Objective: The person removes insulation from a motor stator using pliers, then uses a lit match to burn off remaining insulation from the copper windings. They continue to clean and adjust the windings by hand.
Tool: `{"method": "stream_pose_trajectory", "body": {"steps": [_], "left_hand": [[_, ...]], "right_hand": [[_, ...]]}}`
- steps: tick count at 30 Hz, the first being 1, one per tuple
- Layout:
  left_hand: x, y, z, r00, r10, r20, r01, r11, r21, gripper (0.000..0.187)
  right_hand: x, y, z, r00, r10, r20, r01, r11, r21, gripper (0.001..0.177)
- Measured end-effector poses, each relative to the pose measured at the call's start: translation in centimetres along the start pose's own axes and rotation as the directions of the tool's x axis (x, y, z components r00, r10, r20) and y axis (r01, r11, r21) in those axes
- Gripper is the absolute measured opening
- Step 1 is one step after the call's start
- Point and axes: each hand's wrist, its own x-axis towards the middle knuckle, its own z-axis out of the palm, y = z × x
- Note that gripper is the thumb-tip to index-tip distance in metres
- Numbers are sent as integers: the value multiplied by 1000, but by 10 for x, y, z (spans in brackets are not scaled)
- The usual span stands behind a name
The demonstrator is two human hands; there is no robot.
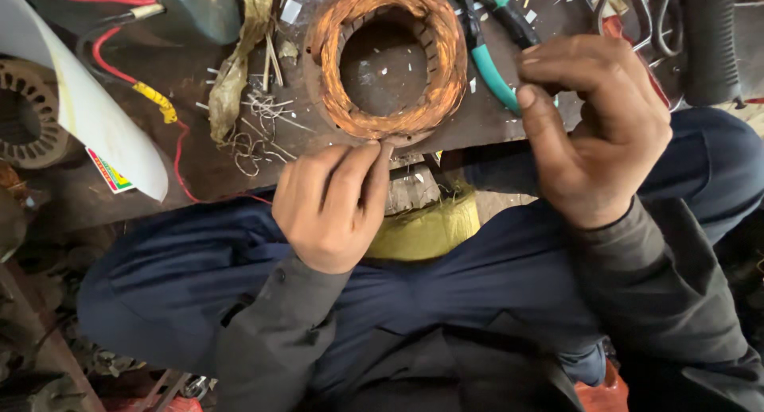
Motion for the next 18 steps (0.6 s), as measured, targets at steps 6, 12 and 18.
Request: {"method": "stream_pose_trajectory", "body": {"steps": [6, 12, 18], "left_hand": [[4, -1, 2, 1000, 21, 20, -21, 999, -29, 25], [7, 0, 3, 999, 30, 39, -27, 997, -74, 26], [10, 0, 4, 999, 33, 27, -31, 997, -65, 26]], "right_hand": [[8, -4, 5, 998, -39, 51, 38, 999, 30, 16], [6, -11, 17, 981, -80, 178, 77, 997, 27, 31], [-2, -9, 31, 983, -87, 159, 95, 995, -42, 39]]}}
